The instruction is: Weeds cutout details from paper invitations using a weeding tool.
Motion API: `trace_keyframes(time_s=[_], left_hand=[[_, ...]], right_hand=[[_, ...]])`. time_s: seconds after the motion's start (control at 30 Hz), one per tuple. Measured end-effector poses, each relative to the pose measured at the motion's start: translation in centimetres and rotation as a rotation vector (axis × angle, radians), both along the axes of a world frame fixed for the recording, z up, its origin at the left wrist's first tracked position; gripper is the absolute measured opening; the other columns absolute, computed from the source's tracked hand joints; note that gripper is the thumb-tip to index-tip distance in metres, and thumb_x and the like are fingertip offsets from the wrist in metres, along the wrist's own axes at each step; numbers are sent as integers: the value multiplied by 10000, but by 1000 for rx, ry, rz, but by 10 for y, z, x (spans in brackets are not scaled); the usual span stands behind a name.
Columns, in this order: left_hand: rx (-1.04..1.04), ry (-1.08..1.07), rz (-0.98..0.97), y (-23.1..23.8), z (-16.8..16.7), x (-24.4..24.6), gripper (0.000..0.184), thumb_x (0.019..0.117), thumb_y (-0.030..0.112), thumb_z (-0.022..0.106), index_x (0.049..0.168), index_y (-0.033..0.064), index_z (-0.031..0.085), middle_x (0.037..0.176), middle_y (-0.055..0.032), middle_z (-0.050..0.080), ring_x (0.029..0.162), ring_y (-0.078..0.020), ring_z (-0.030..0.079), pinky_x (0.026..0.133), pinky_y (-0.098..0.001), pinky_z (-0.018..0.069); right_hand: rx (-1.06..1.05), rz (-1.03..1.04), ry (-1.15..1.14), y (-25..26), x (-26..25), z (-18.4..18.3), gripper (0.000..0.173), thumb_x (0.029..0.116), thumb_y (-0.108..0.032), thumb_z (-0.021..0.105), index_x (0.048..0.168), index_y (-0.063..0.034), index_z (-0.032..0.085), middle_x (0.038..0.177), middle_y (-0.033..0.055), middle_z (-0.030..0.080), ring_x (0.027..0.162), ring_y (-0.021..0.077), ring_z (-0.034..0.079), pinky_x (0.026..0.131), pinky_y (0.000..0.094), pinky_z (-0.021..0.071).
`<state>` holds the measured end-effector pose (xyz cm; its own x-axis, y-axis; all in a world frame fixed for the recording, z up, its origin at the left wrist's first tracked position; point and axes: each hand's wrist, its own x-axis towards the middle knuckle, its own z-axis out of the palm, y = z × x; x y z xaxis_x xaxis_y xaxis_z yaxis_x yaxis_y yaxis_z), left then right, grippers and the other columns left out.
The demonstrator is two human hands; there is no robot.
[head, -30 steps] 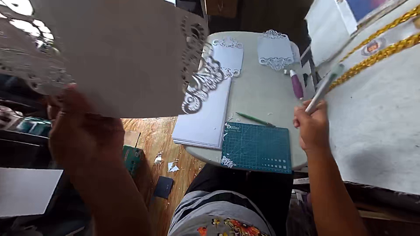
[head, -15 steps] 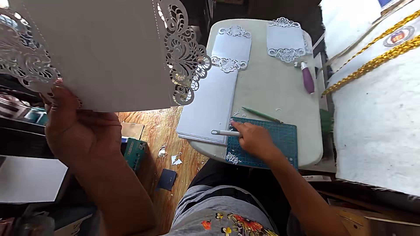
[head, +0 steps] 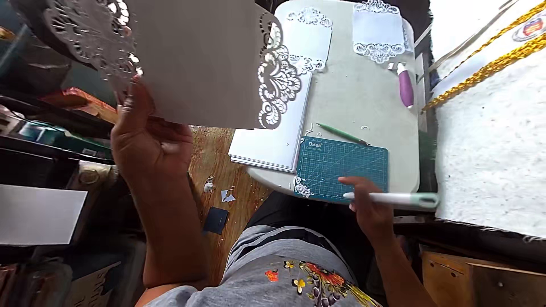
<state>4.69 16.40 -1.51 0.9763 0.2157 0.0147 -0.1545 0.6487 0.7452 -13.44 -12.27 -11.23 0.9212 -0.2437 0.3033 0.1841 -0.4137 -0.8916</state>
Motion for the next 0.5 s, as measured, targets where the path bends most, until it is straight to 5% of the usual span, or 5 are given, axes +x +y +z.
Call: trace_keyframes(time_s=[0.07, 0.13, 0.2, 0.5], left_hand=[[-5, 32, -11, -10, 3, -4, 181, 1109, 152, 402, 1126, 123, 580, 985, -21, 702, 942, -103, 708, 842, -272, 609], [16, 42, -7, -15, 6, -7, 187, 1105, 162, 416, 1078, 141, 601, 941, 4, 713, 891, -73, 711, 814, -241, 605], [7, 24, -11, -14, 4, -8, 144, 1094, 153, 452, 1103, 150, 595, 952, 10, 717, 882, -74, 715, 811, -241, 609], [-90, 21, 120, 14, -1, -10, 118, 1084, 111, 465, 1127, 128, 574, 952, -20, 718, 850, -96, 726, 759, -259, 626]], right_hand=[[-117, 9, -74, 8, -5, -13, 401, 1082, -331, 526, 1169, 13, 714, 1077, 73, 746, 992, 64, 692, 897, 250, 570], [-269, 47, -141, 25, 2, -28, 375, 1069, -304, 554, 1192, 23, 692, 1212, 220, 708, 1221, 270, 659, 1053, 388, 522], [-346, 113, -180, 43, 14, -36, 341, 1069, -295, 553, 1194, -5, 680, 1309, 275, 649, 1321, 361, 585, 1122, 442, 462], [-663, 86, -248, 66, 30, -59, 408, 1065, -376, 505, 1149, -38, 716, 1275, 221, 697, 1250, 373, 648, 1081, 494, 492]])
